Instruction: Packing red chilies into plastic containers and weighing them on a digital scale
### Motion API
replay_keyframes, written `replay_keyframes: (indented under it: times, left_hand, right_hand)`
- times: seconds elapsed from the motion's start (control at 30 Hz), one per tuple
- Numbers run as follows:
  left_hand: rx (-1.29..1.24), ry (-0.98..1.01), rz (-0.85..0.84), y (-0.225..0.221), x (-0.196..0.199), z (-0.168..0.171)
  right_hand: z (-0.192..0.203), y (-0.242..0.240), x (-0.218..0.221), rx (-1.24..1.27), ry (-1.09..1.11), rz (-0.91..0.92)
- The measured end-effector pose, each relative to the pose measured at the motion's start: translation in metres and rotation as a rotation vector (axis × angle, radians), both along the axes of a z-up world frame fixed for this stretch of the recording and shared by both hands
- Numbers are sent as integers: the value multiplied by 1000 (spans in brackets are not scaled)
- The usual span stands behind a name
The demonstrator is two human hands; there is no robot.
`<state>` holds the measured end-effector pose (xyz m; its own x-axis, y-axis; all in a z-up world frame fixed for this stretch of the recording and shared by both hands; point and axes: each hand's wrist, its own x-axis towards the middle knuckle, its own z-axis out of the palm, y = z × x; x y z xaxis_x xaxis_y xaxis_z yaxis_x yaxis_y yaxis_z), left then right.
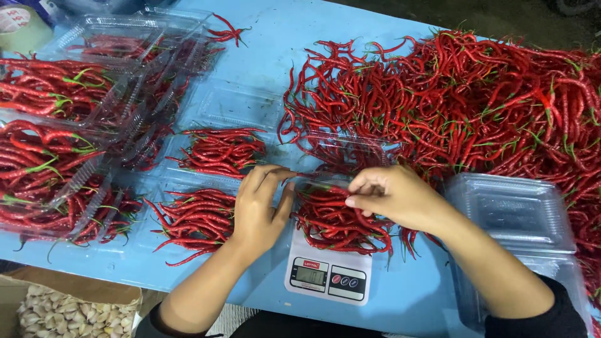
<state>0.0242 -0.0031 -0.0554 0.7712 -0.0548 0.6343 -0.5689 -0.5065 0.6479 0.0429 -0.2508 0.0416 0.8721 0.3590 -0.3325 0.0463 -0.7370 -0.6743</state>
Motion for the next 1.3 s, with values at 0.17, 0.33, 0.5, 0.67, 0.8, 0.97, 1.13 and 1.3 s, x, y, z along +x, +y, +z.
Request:
replay_keyframes:
  times: [0.17,0.33,0.5,0.67,0.8,0.97,1.13,1.3]
  left_hand:
    - [-5,9,3,-1,-1,2]
    - [-1,17,2,0,-1,0]
    - [43,21,-27,2,-3,0]
    - [33,19,-44,2,-1,1]
    - [24,1,-54,2,0,1]
    - [27,15,-38,1,-2,4]
    - [48,15,-32,1,-3,1]
    - [282,-114,123,1,-1,-6]
  right_hand:
    - [8,3,-2,-30,-26,7]
    - [15,-12,-3,-79,-94,-54]
    - [-30,-68,10,-165,-414,-288]
    - [-103,-126,39,164,-335,-423]
    - [-102,-117,41,170,-288,-414]
    - [-101,-114,39,163,-245,-420]
    - [-106,-115,38,160,-252,-417]
    - [-81,-110,27,126,-572,-275]
